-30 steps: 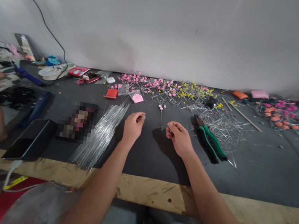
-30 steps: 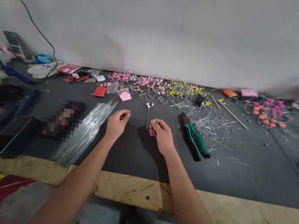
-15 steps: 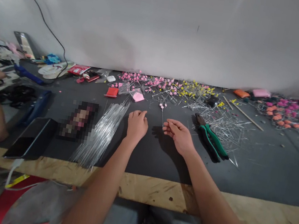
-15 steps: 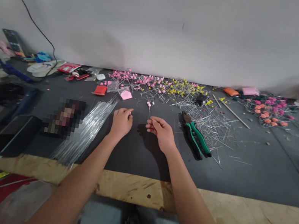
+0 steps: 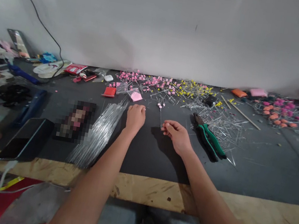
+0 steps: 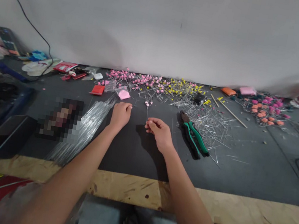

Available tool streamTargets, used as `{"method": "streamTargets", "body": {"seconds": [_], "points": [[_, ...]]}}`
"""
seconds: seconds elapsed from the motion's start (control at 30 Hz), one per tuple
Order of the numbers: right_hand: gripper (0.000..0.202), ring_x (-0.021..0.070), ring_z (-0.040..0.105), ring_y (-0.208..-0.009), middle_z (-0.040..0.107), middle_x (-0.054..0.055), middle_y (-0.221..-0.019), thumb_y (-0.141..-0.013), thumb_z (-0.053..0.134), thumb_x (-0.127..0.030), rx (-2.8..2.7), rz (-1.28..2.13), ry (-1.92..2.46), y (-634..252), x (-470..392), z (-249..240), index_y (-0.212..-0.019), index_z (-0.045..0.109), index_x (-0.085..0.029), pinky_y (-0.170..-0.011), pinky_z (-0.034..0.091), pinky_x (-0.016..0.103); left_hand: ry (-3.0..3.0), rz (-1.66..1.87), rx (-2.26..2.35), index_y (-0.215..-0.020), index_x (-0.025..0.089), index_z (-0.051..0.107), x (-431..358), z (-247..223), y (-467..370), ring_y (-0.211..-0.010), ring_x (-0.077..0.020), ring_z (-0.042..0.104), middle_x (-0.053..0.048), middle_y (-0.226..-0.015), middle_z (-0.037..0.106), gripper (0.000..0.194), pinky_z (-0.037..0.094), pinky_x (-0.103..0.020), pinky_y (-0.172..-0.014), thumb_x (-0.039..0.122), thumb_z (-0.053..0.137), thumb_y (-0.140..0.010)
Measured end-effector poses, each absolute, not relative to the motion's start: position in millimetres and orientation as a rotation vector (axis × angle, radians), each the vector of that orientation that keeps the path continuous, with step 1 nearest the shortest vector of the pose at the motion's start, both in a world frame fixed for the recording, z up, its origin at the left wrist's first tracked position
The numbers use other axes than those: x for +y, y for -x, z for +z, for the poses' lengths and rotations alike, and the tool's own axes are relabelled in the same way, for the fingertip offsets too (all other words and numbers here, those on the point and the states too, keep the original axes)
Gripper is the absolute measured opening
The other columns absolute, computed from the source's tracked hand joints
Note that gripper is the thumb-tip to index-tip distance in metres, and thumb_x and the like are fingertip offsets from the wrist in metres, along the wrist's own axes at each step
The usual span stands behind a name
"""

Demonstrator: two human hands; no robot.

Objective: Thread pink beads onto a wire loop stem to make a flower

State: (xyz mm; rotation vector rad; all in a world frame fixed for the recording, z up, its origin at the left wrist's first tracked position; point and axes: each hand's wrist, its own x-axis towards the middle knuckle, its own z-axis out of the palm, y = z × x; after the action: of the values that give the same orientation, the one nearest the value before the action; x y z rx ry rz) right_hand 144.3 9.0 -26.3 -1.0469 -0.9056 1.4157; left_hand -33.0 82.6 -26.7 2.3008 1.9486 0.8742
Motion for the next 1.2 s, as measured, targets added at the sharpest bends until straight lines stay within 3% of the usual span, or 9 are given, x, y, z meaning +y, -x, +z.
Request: {"method": "streamTargets", "body": {"seconds": [0.17, 0.43, 0.63, 0.87, 1.03, 1.2], "points": [[0.022, 0.0082, 0.050, -0.055, 0.057, -0.003, -0.063, -0.067, 0.066, -0.039, -0.920, 1.372, 1.050, -144.3, 9.0, -26.8, -0.078, 0.063, -0.019, -0.054, 0.042, 0.023, -2.215, 0.972, 1.926, -0.098, 0.015, 0.062, 79.3, -27.1, 34.2, -0.092, -0.0232, 0.056, -0.011, -0.097, 0.065, 0.028, 0.038, -0.038, -0.087, 0.017, 0.040, -0.082], [0.024, 0.0099, 0.056, -0.065, 0.063, 0.001, -0.076, -0.070, 0.064, -0.038, -0.863, 1.441, 1.004, -144.3, 9.6, -27.2, -0.085, 0.064, -0.020, -0.060, 0.045, 0.025, -1.916, 1.104, 1.883, -0.099, 0.014, 0.060, 77.8, -26.5, 38.5, -0.087, -0.0210, 0.059, -0.010, -0.088, 0.067, 0.031, 0.041, -0.036, -0.086, 0.012, 0.035, -0.082], [0.026, 0.0101, 0.057, -0.066, 0.063, 0.001, -0.076, -0.068, 0.066, -0.037, -0.864, 1.456, 1.010, -144.3, 9.8, -26.3, -0.087, 0.063, -0.019, -0.061, 0.047, 0.025, -1.716, 1.337, 1.888, -0.117, 0.014, 0.045, 68.2, -22.0, 40.5, -0.085, -0.0168, 0.059, -0.007, -0.089, 0.064, 0.037, 0.044, -0.032, -0.082, 0.009, 0.033, -0.082], [0.025, 0.0114, 0.058, -0.064, 0.060, -0.001, -0.068, -0.068, 0.066, -0.042, -0.840, 1.457, 1.006, -142.1, 10.1, -23.7, -0.075, 0.060, -0.019, -0.060, 0.047, 0.026, -1.969, 1.367, 1.541, -0.105, 0.018, 0.055, 29.9, -14.7, 25.6, -0.087, -0.0149, 0.057, -0.006, -0.093, 0.061, 0.028, 0.046, -0.027, -0.077, 0.012, 0.042, -0.081], [0.025, 0.0108, 0.056, -0.064, 0.060, -0.002, -0.067, -0.067, 0.068, -0.043, -0.918, 1.460, 1.001, -144.1, 8.9, -26.3, -0.071, 0.061, -0.019, -0.066, 0.046, 0.026, -2.133, 1.196, 1.113, -0.102, 0.020, 0.058, 9.4, -8.3, 2.5, -0.086, -0.0137, 0.057, -0.004, -0.094, 0.062, 0.023, 0.046, -0.027, -0.078, 0.020, 0.056, -0.079], [0.020, 0.0107, 0.055, -0.065, 0.063, -0.002, -0.068, -0.068, 0.068, -0.040, -0.972, 1.516, 0.962, -148.3, 8.6, -28.7, -0.070, 0.064, -0.021, -0.069, 0.045, 0.026, -2.161, 1.172, 1.070, -0.097, 0.021, 0.061, 10.6, -10.7, -2.9, -0.082, -0.0136, 0.058, -0.003, -0.087, 0.063, 0.018, 0.047, -0.028, -0.076, 0.025, 0.056, -0.081]]}}
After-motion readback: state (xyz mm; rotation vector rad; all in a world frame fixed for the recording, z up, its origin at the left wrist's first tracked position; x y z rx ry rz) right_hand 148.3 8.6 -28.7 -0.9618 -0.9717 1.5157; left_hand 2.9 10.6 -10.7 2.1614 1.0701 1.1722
